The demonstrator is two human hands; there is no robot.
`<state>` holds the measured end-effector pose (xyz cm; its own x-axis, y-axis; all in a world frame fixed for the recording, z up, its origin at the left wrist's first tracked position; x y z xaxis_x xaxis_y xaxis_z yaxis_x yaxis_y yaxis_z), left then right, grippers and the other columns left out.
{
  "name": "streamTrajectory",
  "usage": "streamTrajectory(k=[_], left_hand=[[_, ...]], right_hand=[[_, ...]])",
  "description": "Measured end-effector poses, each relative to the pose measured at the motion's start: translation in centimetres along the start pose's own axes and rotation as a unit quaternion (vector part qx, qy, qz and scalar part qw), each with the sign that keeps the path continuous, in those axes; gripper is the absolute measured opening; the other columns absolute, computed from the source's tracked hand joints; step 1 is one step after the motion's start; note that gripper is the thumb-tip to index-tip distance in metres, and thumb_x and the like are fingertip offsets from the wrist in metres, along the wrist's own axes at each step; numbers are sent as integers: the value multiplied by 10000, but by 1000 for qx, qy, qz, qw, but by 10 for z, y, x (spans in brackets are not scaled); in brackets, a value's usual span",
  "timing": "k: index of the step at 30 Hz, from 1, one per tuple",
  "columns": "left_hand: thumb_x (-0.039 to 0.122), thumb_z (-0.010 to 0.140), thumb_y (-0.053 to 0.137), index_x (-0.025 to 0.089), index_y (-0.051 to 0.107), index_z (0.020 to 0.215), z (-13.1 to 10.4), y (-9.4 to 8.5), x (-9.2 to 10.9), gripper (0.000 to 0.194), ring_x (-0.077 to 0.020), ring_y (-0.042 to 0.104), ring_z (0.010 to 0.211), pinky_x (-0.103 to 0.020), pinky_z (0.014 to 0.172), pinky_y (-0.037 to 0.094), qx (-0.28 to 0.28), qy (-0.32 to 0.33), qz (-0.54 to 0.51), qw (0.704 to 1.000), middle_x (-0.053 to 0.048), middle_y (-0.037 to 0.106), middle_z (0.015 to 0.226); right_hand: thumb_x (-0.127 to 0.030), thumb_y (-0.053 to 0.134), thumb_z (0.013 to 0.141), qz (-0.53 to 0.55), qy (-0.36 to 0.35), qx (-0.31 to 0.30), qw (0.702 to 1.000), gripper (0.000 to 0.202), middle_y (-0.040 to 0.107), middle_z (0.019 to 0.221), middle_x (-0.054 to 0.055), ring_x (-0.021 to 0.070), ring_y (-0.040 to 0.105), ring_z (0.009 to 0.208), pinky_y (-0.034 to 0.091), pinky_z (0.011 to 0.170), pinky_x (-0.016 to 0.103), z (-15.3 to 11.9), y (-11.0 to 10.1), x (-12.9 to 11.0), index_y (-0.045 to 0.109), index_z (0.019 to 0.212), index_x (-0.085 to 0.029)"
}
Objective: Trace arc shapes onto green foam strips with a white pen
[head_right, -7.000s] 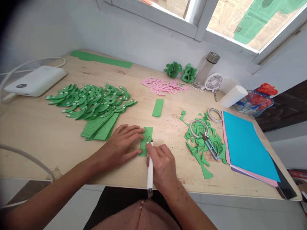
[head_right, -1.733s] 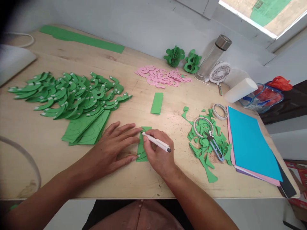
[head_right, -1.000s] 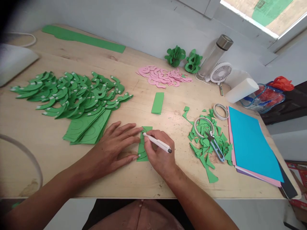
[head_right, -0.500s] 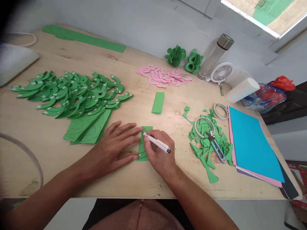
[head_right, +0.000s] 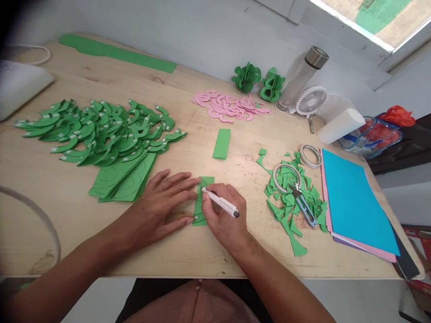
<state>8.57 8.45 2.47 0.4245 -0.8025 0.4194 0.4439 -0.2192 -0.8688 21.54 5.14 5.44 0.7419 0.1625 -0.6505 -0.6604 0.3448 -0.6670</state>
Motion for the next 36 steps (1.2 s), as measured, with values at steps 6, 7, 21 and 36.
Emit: streamTrajectory(k=[6, 7, 21, 36], left_hand=[[300, 907, 564, 234, 555, 1228, 0, 0, 0, 328, -324, 415, 1379, -614, 1146, 222, 0, 1, -2, 1000, -66, 536, 1451], [298, 907, 562, 233, 553, 1231, 0, 0, 0, 331, -325, 416, 1378, -615, 1145, 222, 2, 2, -2, 1000, -67, 536, 1451], [319, 904, 571, 234, 580, 1214, 0, 0, -1, 322, -326, 414, 1378, -610, 1152, 217, -2, 0, -6, 1000, -69, 543, 1447], [325, 903, 576, 244, 576, 1221, 0, 0, -1, 328, -318, 403, 1390, -608, 1166, 203, -12, -8, -10, 1000, -62, 534, 1455]], right_hand=[[-231, 523, 931, -1, -1, 1, 1000, 137, 715, 778, 31, 162, 645, 692, 498, 657, 293, 1, 1, 0, 648, 880, -208], [-231, 522, 932, 2, -1, -1, 1000, 138, 715, 780, 34, 163, 645, 693, 497, 656, 293, 1, 2, 0, 648, 881, -206], [-264, 558, 899, 86, 98, -4, 991, 103, 691, 767, 15, 142, 595, 638, 451, 574, 266, 2, -3, 12, 643, 887, -208], [-286, 531, 924, 119, 101, -18, 988, 109, 676, 802, 27, 146, 613, 669, 469, 564, 255, -1, 8, 21, 608, 903, -212]])
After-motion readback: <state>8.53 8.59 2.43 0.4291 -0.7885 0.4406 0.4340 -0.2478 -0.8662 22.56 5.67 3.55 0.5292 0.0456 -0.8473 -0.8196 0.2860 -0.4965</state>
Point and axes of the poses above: each hand's wrist, its own z-axis towards the middle knuckle, its own y-axis out of the palm, x = y × z, the point moved 8 cm from there along z, towards the middle knuckle
